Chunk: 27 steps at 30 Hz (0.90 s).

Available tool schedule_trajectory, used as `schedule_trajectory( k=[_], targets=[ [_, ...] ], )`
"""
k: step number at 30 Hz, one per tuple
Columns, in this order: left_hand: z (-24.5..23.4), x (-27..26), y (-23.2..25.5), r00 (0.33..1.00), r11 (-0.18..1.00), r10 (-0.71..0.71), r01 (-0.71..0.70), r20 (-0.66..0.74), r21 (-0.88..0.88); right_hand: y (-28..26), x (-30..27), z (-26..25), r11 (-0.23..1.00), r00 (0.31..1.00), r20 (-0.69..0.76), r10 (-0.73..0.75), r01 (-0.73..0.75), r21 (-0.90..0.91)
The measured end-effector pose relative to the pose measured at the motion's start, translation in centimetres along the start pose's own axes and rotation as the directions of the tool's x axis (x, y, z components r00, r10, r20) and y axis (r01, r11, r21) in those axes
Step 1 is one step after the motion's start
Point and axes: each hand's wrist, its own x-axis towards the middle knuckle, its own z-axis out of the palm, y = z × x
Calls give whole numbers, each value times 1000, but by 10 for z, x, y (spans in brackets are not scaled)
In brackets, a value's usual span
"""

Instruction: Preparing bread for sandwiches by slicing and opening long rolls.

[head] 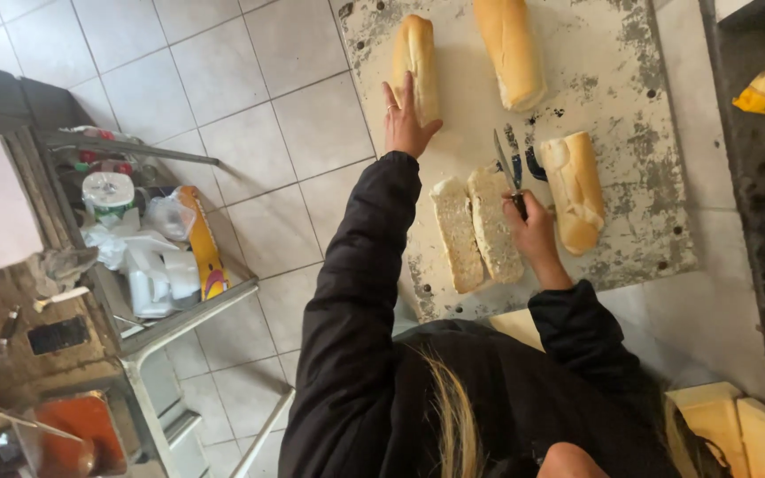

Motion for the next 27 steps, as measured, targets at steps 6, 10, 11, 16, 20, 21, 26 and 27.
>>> schedule_trajectory(
  k=[6, 10, 11, 16, 20, 21, 26, 27],
  targets=[
    [25, -1, -33, 1000, 999, 12, -13, 24, 44, 0, 11, 32, 978, 998, 29, 49, -54, 202],
    [-4, -8, -13, 985, 994, -99, 90, 140, 68, -14, 48, 73, 969, 997, -34, -70, 76, 236],
    [-14, -13, -8, 980, 994, -108, 100, 169, 54, -23, 53, 87, 967, 982, -54, -182, 189, 171],
    [-56, -17, -14, 944, 968, 202, -150, 263, -203, -86, 79, 156, 969, 961, -274, 39, 32, 247],
    [-94, -8, -30, 834, 955, 256, -142, 489, -259, -29, 83, 207, 786, 857, -163, 488, -351, 508],
    [-96, -6, -32, 824, 951, 271, -150, 498, -270, -32, 80, 207, 786, 849, -180, 496, -350, 510],
    [-90, 11, -23, 682, 770, 557, -638, 474, 12, -52, 54, 175, 974, 842, -495, 214, -147, 172],
    [-90, 7, -26, 670, 765, 567, -644, 479, -7, -53, 44, 158, 973, 832, -508, 223, -159, 166]
  ],
)
